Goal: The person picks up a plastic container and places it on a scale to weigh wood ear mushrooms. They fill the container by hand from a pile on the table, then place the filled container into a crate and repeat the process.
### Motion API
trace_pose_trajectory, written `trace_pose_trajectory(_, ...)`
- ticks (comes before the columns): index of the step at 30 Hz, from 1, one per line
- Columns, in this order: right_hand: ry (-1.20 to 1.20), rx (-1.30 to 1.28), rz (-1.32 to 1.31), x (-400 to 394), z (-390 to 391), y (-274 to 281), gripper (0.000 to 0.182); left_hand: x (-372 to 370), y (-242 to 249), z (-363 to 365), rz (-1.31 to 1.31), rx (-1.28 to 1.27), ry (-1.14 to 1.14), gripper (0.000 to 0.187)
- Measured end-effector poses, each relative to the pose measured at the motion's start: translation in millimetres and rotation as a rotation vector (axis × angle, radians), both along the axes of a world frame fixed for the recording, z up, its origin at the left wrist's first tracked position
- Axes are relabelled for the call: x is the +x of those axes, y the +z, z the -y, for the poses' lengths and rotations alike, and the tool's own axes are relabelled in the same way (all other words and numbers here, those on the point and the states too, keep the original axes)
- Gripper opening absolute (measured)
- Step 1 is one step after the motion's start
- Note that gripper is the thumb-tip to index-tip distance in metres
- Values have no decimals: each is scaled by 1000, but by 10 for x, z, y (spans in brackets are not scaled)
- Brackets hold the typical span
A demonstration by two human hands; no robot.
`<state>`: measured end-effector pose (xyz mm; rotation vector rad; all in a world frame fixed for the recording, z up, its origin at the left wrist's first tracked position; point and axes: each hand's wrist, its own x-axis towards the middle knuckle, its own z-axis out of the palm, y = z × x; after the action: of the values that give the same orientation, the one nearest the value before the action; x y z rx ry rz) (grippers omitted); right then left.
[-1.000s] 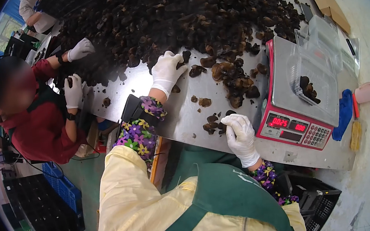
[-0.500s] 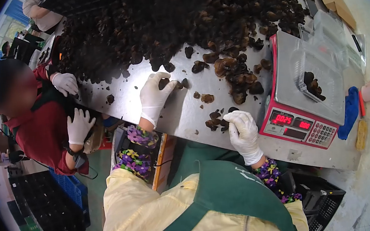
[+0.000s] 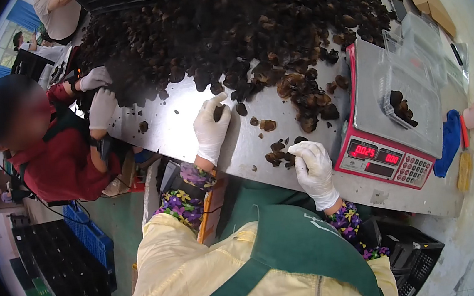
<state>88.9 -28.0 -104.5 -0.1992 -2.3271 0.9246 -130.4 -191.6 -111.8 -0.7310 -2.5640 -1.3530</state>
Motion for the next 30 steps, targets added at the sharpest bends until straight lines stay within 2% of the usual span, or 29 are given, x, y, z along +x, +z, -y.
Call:
trace_pose_trajectory(1,-1,3,1,2,-3,0,25,-28,13,-3,75,26,0,25)
trace_pose_trajectory(4,7,9,7,-1,1,-4,25,-146,62,-128,16,4,-10,28)
trace_pose_trajectory(5,9,6,13,0,3,-3,25,-190,91,-188,99,13,-61,32)
trace_pose_trajectory(7,8,6,17,-2,4,-9,25,-220,162,-316,48,-212,-62,37)
trace_pose_trajectory(9,2,4,16,2,1,-18,25,-253,178,-417,5,-268,-60,37)
trace_pose_trajectory(11,-11,8,3,1,19,16,25,-333,138,-461,149,-376,-58,32)
trace_pose_trajectory(12,-20,9,-11,-1,16,26,24,-412,45,-429,199,-245,-126,24)
trace_pose_trajectory(13,-23,10,-14,5,6,17,24,-413,95,-401,195,-244,-129,24)
trace_pose_trajectory(15,-1,-19,10,13,2,-15,24,-344,281,-344,740,317,-196,16)
trace_pose_trajectory(16,-11,-21,5,14,6,-10,24,-307,337,-335,761,459,-177,11)
trace_pose_trajectory(19,-2,3,25,17,3,-16,23,-268,524,-384,814,536,-223,5)
trace_pose_trajectory(22,11,-8,3,21,17,-79,21,-53,923,-734,811,593,-422,4)
trace_pose_trajectory(23,17,-19,-5,25,20,-91,21,26,1137,-872,780,446,-455,4)
trace_pose_trajectory(26,12,0,-22,34,12,-157,23,487,1599,-1524,291,316,-603,13)
trace_pose_trajectory(29,28,-28,-35,55,2,-184,23,849,1654,-2164,91,293,-870,12)
trace_pose_trajectory(30,2,-11,-10,58,-6,-93,17,977,1631,-2369,-50,283,-899,13)
